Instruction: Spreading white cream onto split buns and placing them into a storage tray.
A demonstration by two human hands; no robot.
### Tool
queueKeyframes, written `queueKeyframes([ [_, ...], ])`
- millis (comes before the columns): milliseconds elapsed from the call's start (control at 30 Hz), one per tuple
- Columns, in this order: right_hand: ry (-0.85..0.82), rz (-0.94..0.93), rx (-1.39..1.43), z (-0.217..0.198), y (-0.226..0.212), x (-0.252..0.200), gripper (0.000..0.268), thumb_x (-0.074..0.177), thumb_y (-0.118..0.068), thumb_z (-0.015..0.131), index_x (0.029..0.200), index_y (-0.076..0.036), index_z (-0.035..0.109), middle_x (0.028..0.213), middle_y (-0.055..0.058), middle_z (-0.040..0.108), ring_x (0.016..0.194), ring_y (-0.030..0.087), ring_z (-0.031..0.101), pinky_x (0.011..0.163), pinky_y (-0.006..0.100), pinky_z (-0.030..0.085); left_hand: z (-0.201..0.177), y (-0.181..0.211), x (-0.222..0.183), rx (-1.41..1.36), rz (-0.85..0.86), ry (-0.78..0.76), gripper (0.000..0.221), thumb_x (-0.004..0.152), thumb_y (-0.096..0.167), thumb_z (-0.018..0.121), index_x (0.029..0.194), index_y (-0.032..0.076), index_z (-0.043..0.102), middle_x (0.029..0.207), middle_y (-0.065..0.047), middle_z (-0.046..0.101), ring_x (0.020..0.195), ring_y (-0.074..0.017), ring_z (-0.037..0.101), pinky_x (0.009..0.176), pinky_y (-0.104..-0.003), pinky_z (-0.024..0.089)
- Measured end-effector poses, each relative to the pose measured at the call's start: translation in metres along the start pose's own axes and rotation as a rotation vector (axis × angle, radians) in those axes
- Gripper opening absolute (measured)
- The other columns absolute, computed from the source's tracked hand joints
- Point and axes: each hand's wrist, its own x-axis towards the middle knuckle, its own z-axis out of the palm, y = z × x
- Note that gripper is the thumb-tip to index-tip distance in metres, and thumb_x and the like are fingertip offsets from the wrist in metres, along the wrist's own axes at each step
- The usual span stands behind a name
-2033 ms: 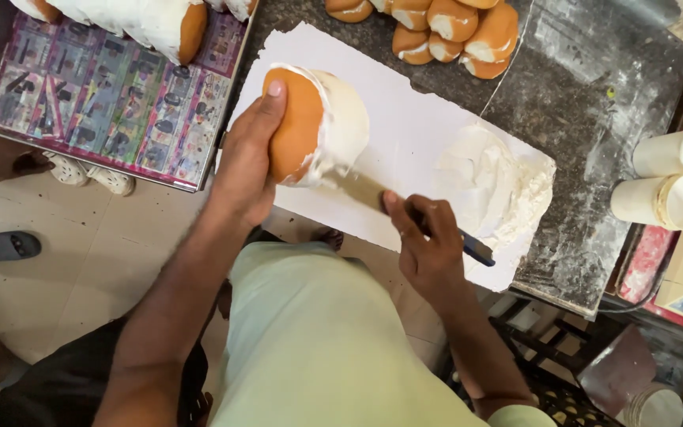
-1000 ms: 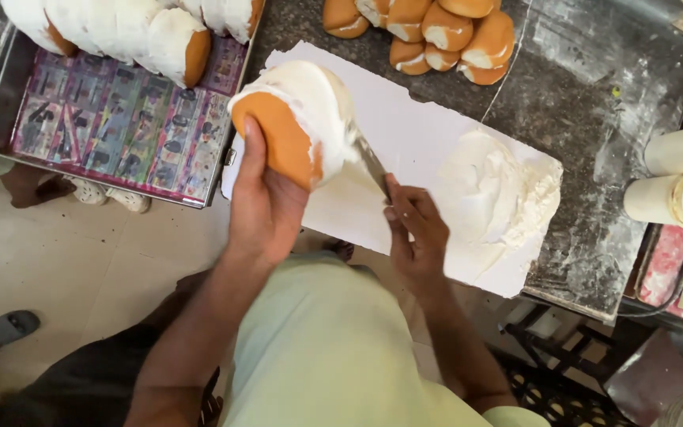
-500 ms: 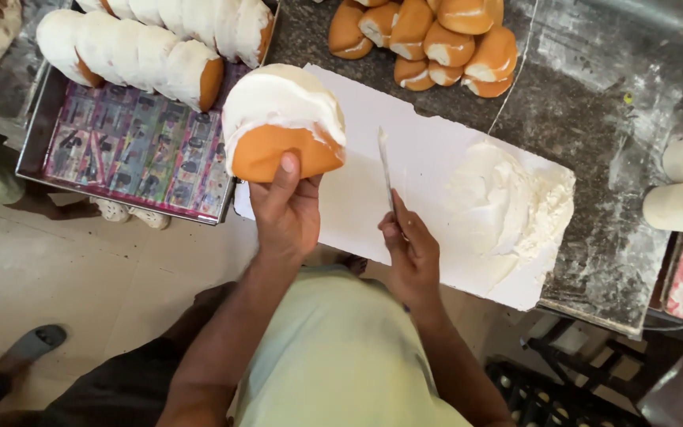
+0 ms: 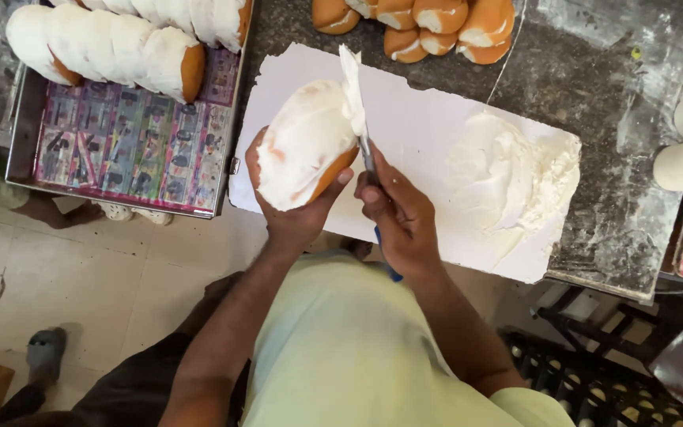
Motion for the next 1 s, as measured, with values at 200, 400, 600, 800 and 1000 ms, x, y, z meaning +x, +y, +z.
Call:
queueKeyframes([
  [200, -0.033, -0.243, -0.396, 0.008, -0.024, 0.012, 0.047, 0.113, -0.003, 0.057, 0.158, -0.006, 0.047, 0.104, 0.004, 0.058, 0.095, 0.012, 0.055, 0.089, 0.026, 0.048, -0.001, 0.002, 0.007, 0.06, 0.038, -0.07, 0.089, 0.088, 0.002, 0.09, 0.151, 0.002, 0.027, 0.142, -0.017, 0.053, 0.128, -0.0226, 0.062, 0.107, -0.035, 0.059],
  [400, -0.022, -0.388, -0.66, 0.007, -0.023, 0.015, 0.048, 0.107, 0.001, 0.062, 0.153, -0.008, 0.051, 0.107, 0.006, 0.062, 0.093, 0.015, 0.06, 0.082, 0.027, 0.053, -0.004, 0.003, 0.017, 0.173, 0.185, -0.098, 0.084, 0.089, 0.0, 0.091, 0.149, 0.001, 0.032, 0.141, -0.019, 0.058, 0.126, -0.0236, 0.066, 0.101, -0.032, 0.06],
  [600, -0.006, -0.498, -0.799, 0.004, -0.016, 0.011, 0.055, 0.102, 0.008, 0.066, 0.152, -0.011, 0.052, 0.114, 0.009, 0.062, 0.095, 0.018, 0.064, 0.081, 0.029, 0.056, -0.011, 0.004, 0.027, 0.298, 0.267, -0.131, 0.077, 0.089, -0.004, 0.087, 0.148, -0.001, 0.037, 0.15, -0.022, 0.055, 0.133, -0.028, 0.063, 0.111, -0.036, 0.056],
  [800, -0.018, -0.549, -0.866, 0.004, -0.009, 0.007, 0.058, 0.099, 0.011, 0.07, 0.15, -0.011, 0.053, 0.113, 0.009, 0.059, 0.093, 0.019, 0.061, 0.078, 0.03, 0.053, -0.011, 0.016, 0.04, 0.37, 0.367, -0.163, 0.072, 0.093, -0.004, 0.085, 0.147, 0.001, 0.039, 0.157, -0.02, 0.051, 0.14, -0.0315, 0.058, 0.115, -0.036, 0.055],
  [1000, -0.098, -0.552, -0.932, -0.008, -0.011, -0.005, 0.058, 0.098, 0.011, 0.07, 0.149, -0.012, 0.055, 0.111, 0.01, 0.057, 0.092, 0.021, 0.059, 0.079, 0.032, 0.054, -0.018, 0.02, 0.046, 0.49, 0.37, -0.143, 0.072, 0.091, 0.0, 0.087, 0.147, -0.001, 0.042, 0.154, -0.021, 0.052, 0.142, -0.0325, 0.057, 0.116, -0.037, 0.053],
])
